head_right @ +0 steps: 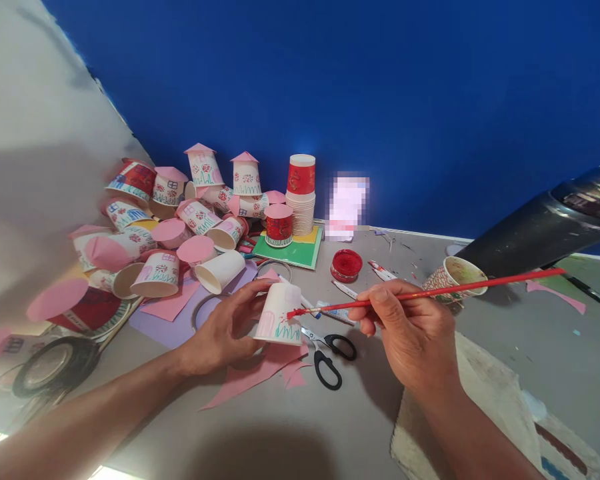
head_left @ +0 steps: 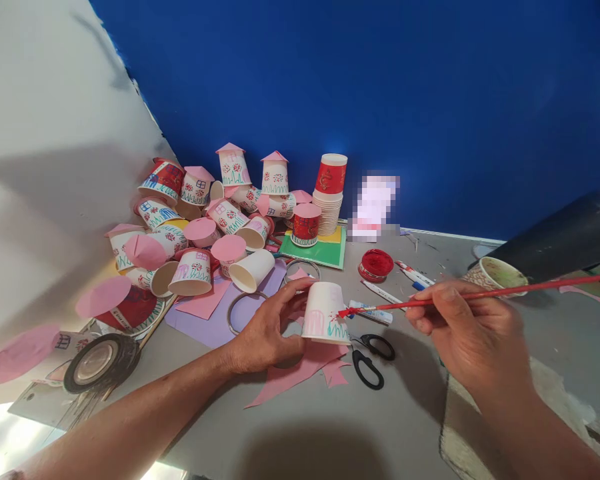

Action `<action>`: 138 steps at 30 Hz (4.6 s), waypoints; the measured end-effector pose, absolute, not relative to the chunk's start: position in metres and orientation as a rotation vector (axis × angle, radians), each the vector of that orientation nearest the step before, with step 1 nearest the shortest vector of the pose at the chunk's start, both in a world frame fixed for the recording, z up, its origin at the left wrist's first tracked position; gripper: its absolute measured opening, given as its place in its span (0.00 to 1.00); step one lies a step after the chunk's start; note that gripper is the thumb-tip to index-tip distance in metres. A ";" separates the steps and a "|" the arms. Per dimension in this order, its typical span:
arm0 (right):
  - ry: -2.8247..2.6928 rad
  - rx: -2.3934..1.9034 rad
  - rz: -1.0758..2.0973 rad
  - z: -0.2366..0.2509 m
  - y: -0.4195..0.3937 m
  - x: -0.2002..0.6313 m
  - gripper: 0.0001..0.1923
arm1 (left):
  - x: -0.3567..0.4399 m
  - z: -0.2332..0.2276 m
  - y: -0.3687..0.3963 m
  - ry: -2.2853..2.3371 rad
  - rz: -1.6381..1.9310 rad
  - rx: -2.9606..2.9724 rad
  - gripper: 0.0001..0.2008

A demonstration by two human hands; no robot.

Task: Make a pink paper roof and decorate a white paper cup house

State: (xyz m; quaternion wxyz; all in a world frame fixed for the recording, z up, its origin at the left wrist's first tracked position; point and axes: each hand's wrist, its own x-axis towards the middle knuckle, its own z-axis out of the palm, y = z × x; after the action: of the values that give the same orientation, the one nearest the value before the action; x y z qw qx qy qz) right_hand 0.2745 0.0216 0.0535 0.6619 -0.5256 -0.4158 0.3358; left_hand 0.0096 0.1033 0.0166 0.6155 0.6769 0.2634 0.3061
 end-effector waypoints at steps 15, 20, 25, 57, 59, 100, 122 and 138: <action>-0.922 -1.231 0.783 0.050 0.023 0.273 0.19 | 0.012 0.021 0.101 0.593 0.686 1.530 0.41; -0.927 -1.231 0.793 0.049 0.023 0.272 0.19 | 0.011 0.016 0.103 0.570 0.688 1.543 0.42; -0.917 -1.209 0.773 0.054 0.023 0.274 0.19 | 0.011 0.016 0.104 0.579 0.686 1.531 0.43; -1.048 -1.205 0.779 0.048 0.018 0.273 0.16 | 0.011 0.021 0.102 0.656 0.659 1.725 0.39; -1.049 -1.204 0.775 0.050 0.018 0.272 0.15 | 0.011 0.022 0.102 0.650 0.664 1.732 0.39; -1.023 -1.217 0.741 0.053 0.018 0.278 0.18 | 0.014 0.020 0.100 0.534 0.690 1.532 0.39; -0.999 -1.177 0.729 0.056 0.019 0.277 0.17 | 0.013 0.016 0.101 0.496 0.710 1.459 0.40; -1.002 -1.159 0.719 0.058 0.020 0.278 0.17 | 0.015 0.014 0.102 0.479 0.713 1.481 0.41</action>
State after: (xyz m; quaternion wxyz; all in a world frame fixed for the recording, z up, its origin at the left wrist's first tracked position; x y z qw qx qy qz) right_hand 0.2784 0.0196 0.0584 0.6629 -0.5128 -0.4431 0.3182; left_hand 0.0147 0.1023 0.0139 0.6554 0.6532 0.2113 0.3147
